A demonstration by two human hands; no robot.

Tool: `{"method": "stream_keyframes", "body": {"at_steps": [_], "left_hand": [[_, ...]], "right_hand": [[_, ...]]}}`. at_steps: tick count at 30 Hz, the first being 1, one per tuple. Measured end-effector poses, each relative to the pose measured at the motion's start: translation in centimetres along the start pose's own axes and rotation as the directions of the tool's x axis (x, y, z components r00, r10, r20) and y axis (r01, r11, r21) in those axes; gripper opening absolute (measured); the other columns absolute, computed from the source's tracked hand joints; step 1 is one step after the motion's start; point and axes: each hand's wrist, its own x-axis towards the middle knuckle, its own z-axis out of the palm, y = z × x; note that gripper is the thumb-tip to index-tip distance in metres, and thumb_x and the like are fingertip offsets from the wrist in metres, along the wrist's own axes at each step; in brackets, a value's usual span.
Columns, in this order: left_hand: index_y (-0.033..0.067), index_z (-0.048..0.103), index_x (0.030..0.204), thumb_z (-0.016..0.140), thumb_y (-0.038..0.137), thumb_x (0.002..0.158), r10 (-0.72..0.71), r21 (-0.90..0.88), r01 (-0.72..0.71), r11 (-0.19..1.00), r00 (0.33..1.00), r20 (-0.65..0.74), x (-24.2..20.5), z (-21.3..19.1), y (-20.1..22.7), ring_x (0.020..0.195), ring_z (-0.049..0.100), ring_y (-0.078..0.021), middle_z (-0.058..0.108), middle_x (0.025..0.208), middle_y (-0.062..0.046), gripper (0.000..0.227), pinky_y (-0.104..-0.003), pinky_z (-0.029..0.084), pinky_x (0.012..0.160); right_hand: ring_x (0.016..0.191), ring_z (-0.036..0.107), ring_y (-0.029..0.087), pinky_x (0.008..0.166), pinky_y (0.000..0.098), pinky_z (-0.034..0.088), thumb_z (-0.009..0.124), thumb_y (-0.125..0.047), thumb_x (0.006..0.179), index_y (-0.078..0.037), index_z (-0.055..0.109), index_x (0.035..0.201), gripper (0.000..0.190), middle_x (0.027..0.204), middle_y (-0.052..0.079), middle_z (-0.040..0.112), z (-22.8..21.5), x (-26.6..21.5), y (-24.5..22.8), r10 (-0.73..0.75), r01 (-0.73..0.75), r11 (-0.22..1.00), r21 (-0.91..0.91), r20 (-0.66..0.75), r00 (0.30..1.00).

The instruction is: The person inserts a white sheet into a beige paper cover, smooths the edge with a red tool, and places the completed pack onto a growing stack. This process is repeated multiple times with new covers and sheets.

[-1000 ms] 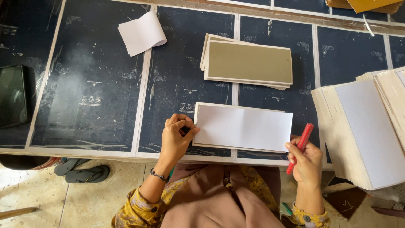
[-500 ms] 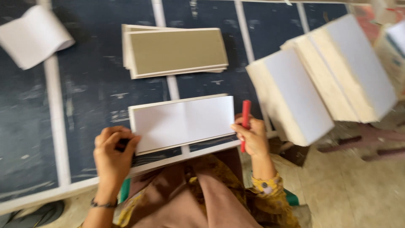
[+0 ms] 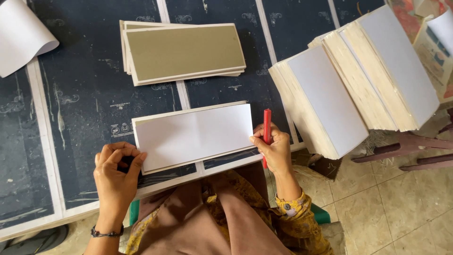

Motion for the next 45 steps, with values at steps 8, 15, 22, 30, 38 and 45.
{"method": "stream_keyframes", "body": {"at_steps": [8, 15, 22, 30, 38, 45], "left_hand": [[0.0098, 0.072, 0.089, 0.086, 0.015, 0.088, 0.050, -0.036, -0.052, 0.998, 0.997, -0.052, 0.3, 0.1, 0.1, 0.091, 0.061, -0.0290, 0.069, 0.105, -0.006, 0.015, -0.037, 0.053, 0.078], [0.0124, 0.054, 0.108, 0.091, 0.016, 0.079, -0.128, 0.025, 0.128, 0.991, 0.992, 0.014, 0.7, 0.1, -0.2, 0.087, 0.060, -0.0271, 0.063, 0.105, -0.005, 0.047, -0.037, 0.049, 0.078], [0.0062, 0.065, 0.111, 0.070, 0.002, 0.088, 0.568, 0.165, -0.591, 0.789, 0.806, 0.167, 0.1, 8.4, 9.2, 0.122, 0.060, -0.0416, 0.061, 0.122, -0.022, 0.025, -0.046, 0.046, 0.103], [0.0009, 0.025, 0.164, 0.064, 0.070, 0.089, 0.222, 0.508, -0.483, 0.713, 0.843, 0.490, 0.2, 7.6, 8.7, 0.158, 0.014, -0.0431, 0.014, 0.173, -0.024, 0.110, -0.065, 0.010, 0.122], [0.0167, 0.024, 0.167, 0.052, 0.034, 0.102, 0.111, 0.409, -0.305, 0.860, 0.894, 0.434, 1.3, -1.4, 1.9, 0.159, 0.016, -0.0284, 0.017, 0.175, -0.004, 0.073, -0.066, 0.005, 0.119], [0.0300, 0.036, 0.165, 0.054, 0.054, 0.099, 0.278, 0.281, -0.366, 0.887, 0.910, 0.307, 1.6, -1.3, -1.5, 0.157, 0.026, -0.0223, 0.031, 0.172, 0.008, 0.073, -0.046, 0.013, 0.123]], "right_hand": [[0.044, 0.050, 0.006, 0.037, 0.0180, 0.043, 0.084, 0.009, 0.077, 0.005, 0.071, 0.083, 0.016, 0.087, 0.013, 0.065, 0.3, 0.4, 2.4, -0.006, 0.010, 0.999, 0.031, -0.132, 0.991], [0.084, 0.064, 0.017, 0.069, 0.0285, 0.057, 0.080, 0.015, 0.079, 0.000, 0.077, 0.106, 0.031, 0.101, 0.011, 0.067, 0.7, 0.0, -1.5, -0.121, 0.106, 0.943, -0.314, -0.029, 0.992], [0.055, 0.056, 0.011, 0.055, 0.0296, 0.053, 0.075, 0.011, 0.079, -0.010, 0.080, 0.116, 0.043, 0.093, 0.007, 0.060, 1.1, 0.3, -1.5, -0.066, 0.052, 0.918, -0.394, -0.022, 0.998], [0.056, 0.061, 0.016, 0.058, 0.0331, 0.053, 0.073, 0.009, 0.081, -0.010, 0.073, 0.125, 0.049, 0.089, 0.011, 0.062, 0.1, 0.8, -0.3, 0.078, -0.075, 0.921, -0.382, -0.007, 0.997], [0.068, 0.068, 0.041, 0.067, 0.0470, 0.054, 0.067, -0.004, 0.099, 0.004, 0.068, 0.127, 0.030, 0.078, 0.025, 0.068, 4.2, 0.4, -4.8, -0.238, 0.196, 0.818, -0.541, -0.008, 0.971], [0.066, 0.069, 0.021, 0.061, 0.0331, 0.055, 0.068, -0.016, 0.097, -0.011, 0.070, 0.136, 0.039, 0.081, 0.002, 0.070, 19.0, -3.7, -2.6, -0.577, 0.715, 0.284, -0.639, 0.482, 0.660]]}}
